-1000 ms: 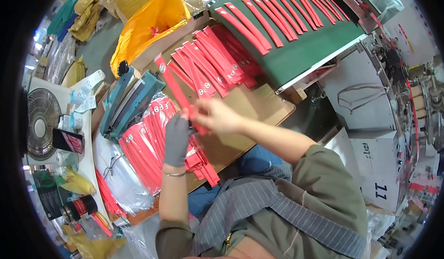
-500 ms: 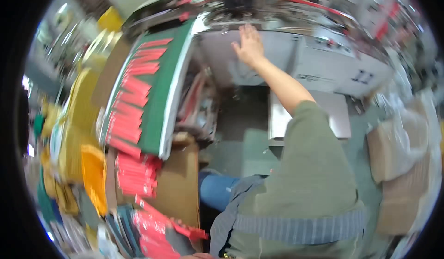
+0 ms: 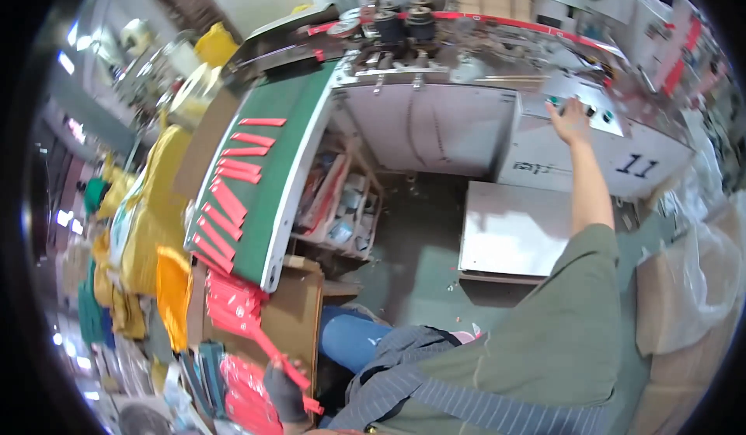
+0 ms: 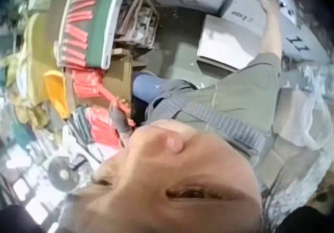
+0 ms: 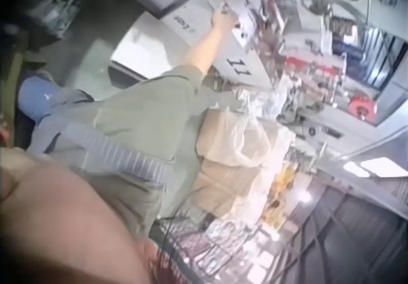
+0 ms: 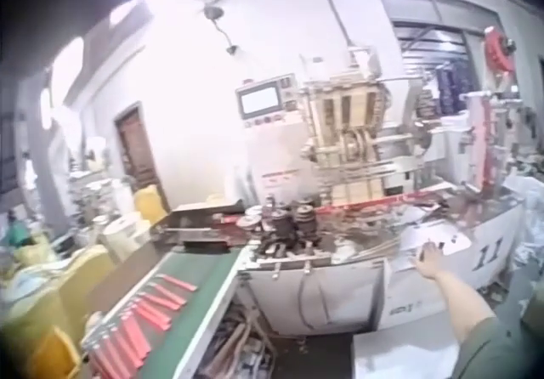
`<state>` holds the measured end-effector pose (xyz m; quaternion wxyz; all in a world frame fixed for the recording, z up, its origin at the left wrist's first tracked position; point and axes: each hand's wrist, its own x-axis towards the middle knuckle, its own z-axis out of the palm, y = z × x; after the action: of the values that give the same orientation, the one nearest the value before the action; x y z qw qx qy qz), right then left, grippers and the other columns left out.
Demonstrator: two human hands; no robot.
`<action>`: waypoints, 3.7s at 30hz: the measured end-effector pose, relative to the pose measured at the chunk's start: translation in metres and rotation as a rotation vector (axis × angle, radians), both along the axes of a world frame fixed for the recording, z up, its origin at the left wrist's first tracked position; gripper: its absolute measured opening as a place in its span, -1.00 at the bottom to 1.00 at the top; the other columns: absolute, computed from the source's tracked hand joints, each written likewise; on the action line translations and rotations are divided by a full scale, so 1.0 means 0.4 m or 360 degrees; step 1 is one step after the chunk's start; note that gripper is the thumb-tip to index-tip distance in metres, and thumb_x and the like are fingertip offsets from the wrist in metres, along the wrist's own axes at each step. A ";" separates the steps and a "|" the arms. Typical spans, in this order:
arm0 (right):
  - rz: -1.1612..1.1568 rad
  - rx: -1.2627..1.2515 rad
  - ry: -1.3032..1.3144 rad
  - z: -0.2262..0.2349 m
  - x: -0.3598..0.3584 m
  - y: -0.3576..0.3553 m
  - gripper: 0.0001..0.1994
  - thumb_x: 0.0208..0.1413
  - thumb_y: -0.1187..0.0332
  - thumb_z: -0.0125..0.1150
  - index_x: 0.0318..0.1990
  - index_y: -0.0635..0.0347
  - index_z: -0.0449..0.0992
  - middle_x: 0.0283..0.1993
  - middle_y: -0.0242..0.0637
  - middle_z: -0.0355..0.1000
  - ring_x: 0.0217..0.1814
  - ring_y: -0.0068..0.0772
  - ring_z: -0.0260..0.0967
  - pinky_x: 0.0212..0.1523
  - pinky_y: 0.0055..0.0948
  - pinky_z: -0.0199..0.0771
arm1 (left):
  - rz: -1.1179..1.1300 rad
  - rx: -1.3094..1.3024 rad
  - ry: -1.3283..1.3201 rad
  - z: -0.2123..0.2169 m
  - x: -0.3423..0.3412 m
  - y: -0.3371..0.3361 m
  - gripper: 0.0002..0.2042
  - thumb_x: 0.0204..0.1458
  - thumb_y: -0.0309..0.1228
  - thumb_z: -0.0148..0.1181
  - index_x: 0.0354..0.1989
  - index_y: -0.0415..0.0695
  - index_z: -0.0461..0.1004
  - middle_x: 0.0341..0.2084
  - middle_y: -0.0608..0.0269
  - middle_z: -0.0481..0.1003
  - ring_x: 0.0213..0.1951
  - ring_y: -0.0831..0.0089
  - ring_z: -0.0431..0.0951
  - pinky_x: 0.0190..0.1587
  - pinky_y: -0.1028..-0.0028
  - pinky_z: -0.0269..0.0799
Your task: The recorder is packaging pink fabric items into plastic bags and placing them into cardboard boxes at a warehouse workstation.
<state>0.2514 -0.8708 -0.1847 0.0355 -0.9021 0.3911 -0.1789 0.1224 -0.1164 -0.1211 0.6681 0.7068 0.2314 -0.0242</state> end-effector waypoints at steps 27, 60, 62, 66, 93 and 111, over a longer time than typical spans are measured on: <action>0.3089 0.2550 0.1037 0.170 -0.287 1.904 -0.76 0.21 0.25 0.00 -0.21 0.20 0.54 -0.46 -0.48 0.41 -0.41 -0.65 0.33 -0.34 -0.64 0.34 | 0.0299 -0.1272 -0.0509 -0.005 -0.430 0.134 -0.69 0.25 -0.16 -0.19 -0.42 -0.10 0.29 -0.79 0.51 0.06 -0.77 0.67 0.01 -0.69 0.62 -0.10; 0.0267 0.0175 -0.0421 0.025 0.433 0.374 -0.41 0.01 0.25 0.12 0.23 0.13 0.14 0.25 -0.08 0.13 0.21 0.02 0.19 0.14 -0.13 0.28 | 0.0456 -0.0410 0.0265 -0.079 -0.135 0.057 -0.76 0.20 -0.22 -0.05 -0.23 -0.16 0.37 -0.48 0.20 0.46 -0.52 0.45 0.41 -0.45 0.52 0.36; 0.0612 -0.0018 -0.0922 -0.059 0.472 0.452 -0.46 0.01 0.27 0.11 0.18 0.15 0.21 0.17 -0.06 0.23 0.19 0.00 0.22 0.15 -0.15 0.26 | 0.0747 -0.0308 0.0325 -0.060 -0.160 0.041 -0.73 0.16 -0.15 -0.08 -0.36 -0.12 0.32 -0.65 0.35 0.25 -0.65 0.50 0.27 -0.65 0.53 0.20; 0.1162 0.0453 -0.0848 -0.105 0.257 0.643 -0.63 0.10 0.31 0.08 0.07 0.20 0.35 -0.02 -0.05 0.39 0.02 -0.03 0.36 0.00 -0.24 0.36 | 0.0442 -0.0280 0.0079 -0.009 -0.065 -0.005 -0.63 0.19 -0.10 -0.08 -0.54 -0.12 0.29 -0.73 0.31 0.26 -0.66 0.51 0.30 -0.63 0.57 0.19; 0.3381 0.0688 0.0420 -0.017 -0.210 2.129 -0.82 0.00 0.38 0.04 -0.21 0.13 0.34 -0.37 -0.06 0.43 -0.28 0.01 0.43 -0.32 -0.07 0.41 | 0.0610 0.1233 -0.0243 -0.224 -0.288 0.512 -0.83 -0.05 -0.38 0.16 -0.52 -0.19 0.36 -0.67 0.16 0.32 -0.57 0.41 0.40 -0.46 0.39 0.32; 0.2919 0.1176 0.0805 0.405 0.063 2.127 -0.82 0.02 0.36 0.22 -0.39 0.33 0.48 -0.60 -0.31 0.42 -0.66 -0.56 0.37 -0.65 -0.55 0.43 | 0.0131 0.1060 0.0113 0.281 -0.144 0.610 -0.75 -0.01 -0.39 -0.04 -0.44 -0.31 0.52 -0.70 0.21 0.50 -0.72 0.57 0.45 -0.62 0.59 0.36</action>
<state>0.2766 -0.0201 -0.0229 0.3513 -0.7981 -0.4238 0.2450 0.0648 0.1276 -0.0087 0.3925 0.8750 0.2780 0.0552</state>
